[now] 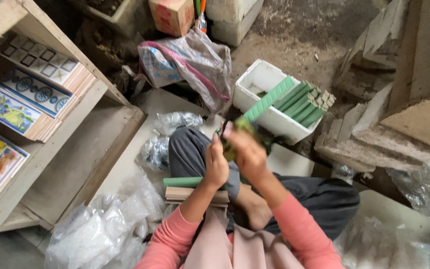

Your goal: The person wipes green pipes with a cloth and places them into a white container.

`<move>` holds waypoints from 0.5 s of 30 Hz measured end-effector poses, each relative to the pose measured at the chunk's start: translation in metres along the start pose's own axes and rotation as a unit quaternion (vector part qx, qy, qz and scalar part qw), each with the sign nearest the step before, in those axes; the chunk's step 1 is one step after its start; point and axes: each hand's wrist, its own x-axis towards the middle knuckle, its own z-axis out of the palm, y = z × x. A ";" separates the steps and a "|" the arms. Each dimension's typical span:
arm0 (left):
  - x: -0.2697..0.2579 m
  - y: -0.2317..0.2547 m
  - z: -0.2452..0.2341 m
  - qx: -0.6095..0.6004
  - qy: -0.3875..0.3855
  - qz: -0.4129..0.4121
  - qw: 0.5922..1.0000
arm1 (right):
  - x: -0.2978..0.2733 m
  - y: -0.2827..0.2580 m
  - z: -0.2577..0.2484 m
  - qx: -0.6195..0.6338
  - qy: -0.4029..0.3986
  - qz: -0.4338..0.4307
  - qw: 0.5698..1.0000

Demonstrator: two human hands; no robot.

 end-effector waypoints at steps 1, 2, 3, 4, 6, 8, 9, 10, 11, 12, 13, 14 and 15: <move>0.012 0.029 -0.006 -0.027 -0.007 0.005 1.000 | 0.011 0.005 -0.004 -0.036 0.024 -0.007 0.999; 0.024 0.057 -0.012 -0.054 -0.014 0.011 0.998 | 0.022 0.011 -0.007 -0.071 0.047 -0.014 0.996; 0.039 0.084 -0.019 -0.054 -0.013 0.014 0.998 | 0.032 0.023 -0.011 -0.071 0.049 -0.016 0.996; 0.054 0.111 -0.026 -0.098 -0.020 0.031 0.995 | 0.042 0.035 -0.015 -0.070 0.080 0.014 0.994; 0.060 0.134 -0.039 -0.134 -0.024 0.038 0.990 | 0.052 0.045 -0.025 -0.063 0.102 0.053 0.991; 0.053 0.119 -0.050 -0.164 -0.054 -0.040 0.984 | 0.059 0.047 -0.031 -0.060 0.121 0.167 0.977; 0.051 0.099 -0.052 -0.160 -0.051 -0.045 0.985 | 0.050 0.071 -0.033 -0.056 0.116 0.170 0.977; 0.050 0.078 -0.054 -0.177 -0.047 -0.092 0.979 | 0.041 0.096 -0.035 0.017 0.168 0.225 0.960; 0.043 0.059 -0.060 -0.192 -0.042 -0.144 0.970 | 0.028 0.117 -0.036 0.089 0.214 0.284 0.930; 0.042 0.047 -0.073 -0.187 -0.037 -0.154 0.970 | 0.018 0.118 -0.036 0.091 0.207 0.293 0.929; 0.046 0.033 -0.085 -0.165 -0.058 -0.151 0.973 | 0.013 0.123 -0.035 0.157 0.206 0.371 0.892; 0.050 0.020 -0.096 -0.143 -0.080 -0.148 0.975 | 0.008 0.128 -0.033 0.220 0.203 0.446 0.844; 0.044 -0.023 -0.099 -0.140 -0.074 -0.153 0.976 | 0.006 0.124 -0.035 0.223 0.197 0.449 0.843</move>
